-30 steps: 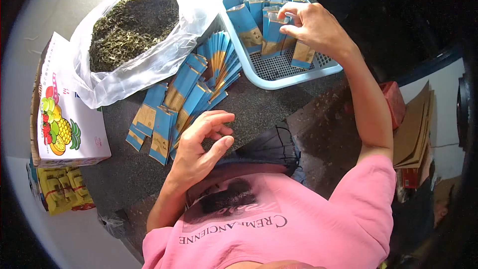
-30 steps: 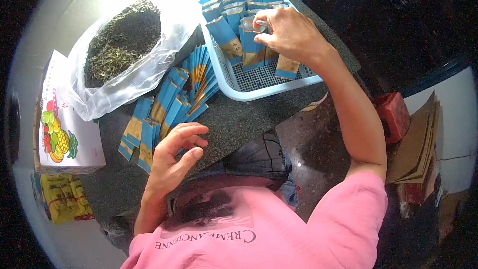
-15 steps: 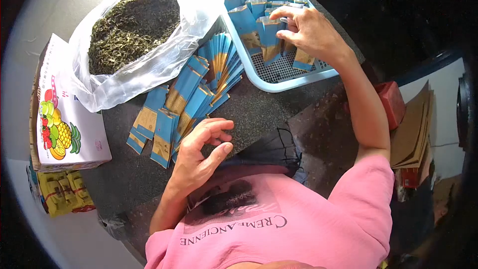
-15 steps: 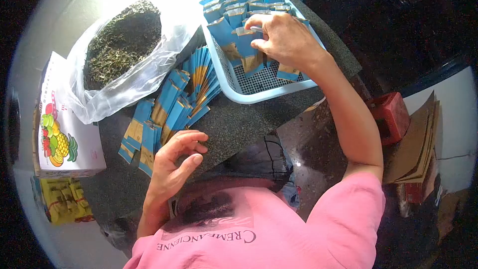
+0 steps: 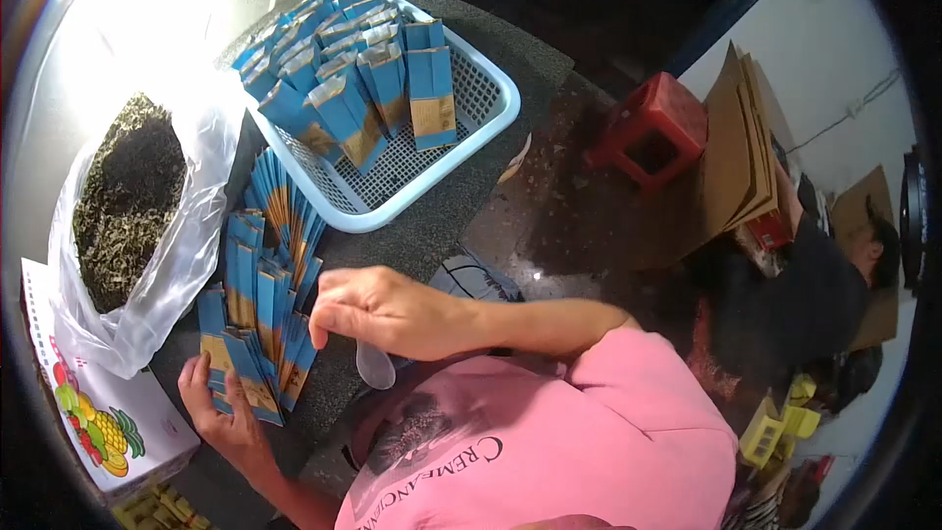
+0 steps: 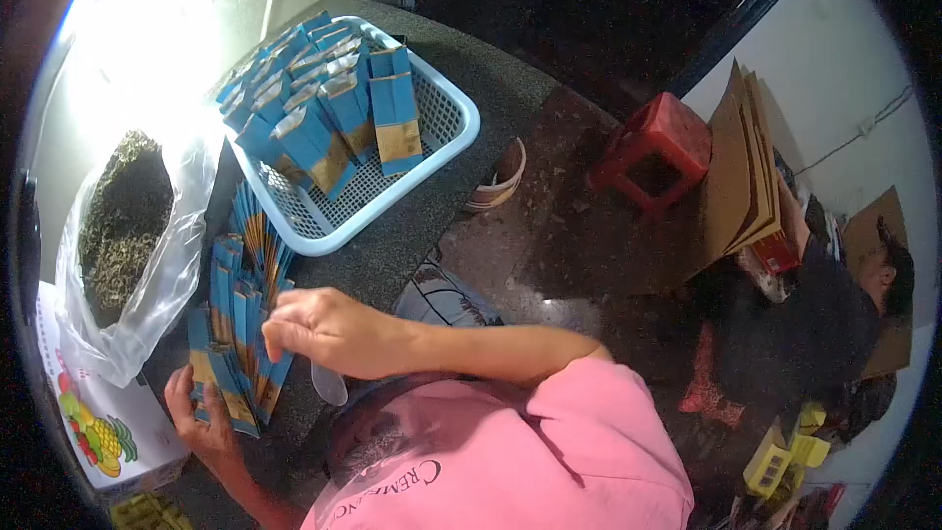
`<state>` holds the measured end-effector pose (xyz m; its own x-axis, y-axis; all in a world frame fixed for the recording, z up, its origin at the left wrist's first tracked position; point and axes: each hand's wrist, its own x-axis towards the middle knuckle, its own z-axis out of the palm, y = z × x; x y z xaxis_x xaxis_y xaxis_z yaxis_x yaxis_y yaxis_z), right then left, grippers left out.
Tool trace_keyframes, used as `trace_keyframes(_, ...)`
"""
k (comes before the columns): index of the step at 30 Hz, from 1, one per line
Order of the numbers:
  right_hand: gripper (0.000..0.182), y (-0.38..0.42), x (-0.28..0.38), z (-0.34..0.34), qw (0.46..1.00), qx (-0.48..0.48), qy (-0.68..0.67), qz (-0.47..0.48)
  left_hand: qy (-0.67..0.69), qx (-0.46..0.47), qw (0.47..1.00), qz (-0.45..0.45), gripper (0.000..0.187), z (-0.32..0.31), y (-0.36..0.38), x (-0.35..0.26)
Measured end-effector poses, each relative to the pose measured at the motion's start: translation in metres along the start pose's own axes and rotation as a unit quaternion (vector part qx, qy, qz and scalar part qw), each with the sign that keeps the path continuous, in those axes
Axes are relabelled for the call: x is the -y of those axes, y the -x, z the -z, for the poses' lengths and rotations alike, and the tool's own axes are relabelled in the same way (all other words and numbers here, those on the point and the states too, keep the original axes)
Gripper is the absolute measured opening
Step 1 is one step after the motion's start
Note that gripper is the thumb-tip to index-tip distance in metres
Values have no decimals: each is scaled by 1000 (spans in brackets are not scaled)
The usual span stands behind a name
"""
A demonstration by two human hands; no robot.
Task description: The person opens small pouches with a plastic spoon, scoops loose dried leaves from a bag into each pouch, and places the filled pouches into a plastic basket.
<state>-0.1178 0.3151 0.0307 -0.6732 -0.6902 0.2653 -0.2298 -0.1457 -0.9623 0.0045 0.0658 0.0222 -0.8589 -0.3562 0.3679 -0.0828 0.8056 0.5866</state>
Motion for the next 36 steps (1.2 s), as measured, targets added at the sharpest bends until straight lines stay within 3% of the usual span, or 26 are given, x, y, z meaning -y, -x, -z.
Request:
trace_keyframes(1,38,4,-8,-5,1000,-3,13,-20,-109,3,994,-1,34,2,-1,5)
trace_keyframes(4,37,10,-21,-18,999,-12,15,-51,-132,67,988,49,43,4,10,39)
trace_keyframes(9,36,17,-27,-23,998,-34,-5,-44,-174,71,980,60,41,4,10,56)
trace_keyframes(12,33,27,-26,-23,973,-54,-93,-203,-161,3,983,88,40,-1,17,74)
trace_keyframes(16,36,34,-24,-24,971,-88,-95,-201,-99,-14,988,120,16,1,2,68)
trace_keyframes(19,37,35,-20,-27,977,-120,-50,-167,-66,-72,984,146,13,13,2,64)
trace_keyframes(20,35,38,-25,-24,976,-118,-61,-171,-2,-67,978,199,13,24,-2,47)
trace_keyframes(23,26,39,-30,-21,977,-124,-79,-152,-48,-108,975,186,10,41,6,57)
trace_keyframes(26,23,40,-23,-17,972,-145,-91,-162,-8,-156,975,158,9,56,14,55)
trace_keyframes(28,22,37,-18,-16,967,-157,-103,-170,58,-198,976,76,8,60,22,45)
trace_keyframes(30,22,31,-9,-14,965,-163,-158,-129,59,-201,977,47,10,59,35,43)
trace_keyframes(32,25,20,7,-15,975,-140,-158,-71,170,-205,963,-43,13,54,40,39)
trace_keyframes(36,27,6,35,-22,984,-120,-129,17,212,-227,943,-118,15,41,40,28)
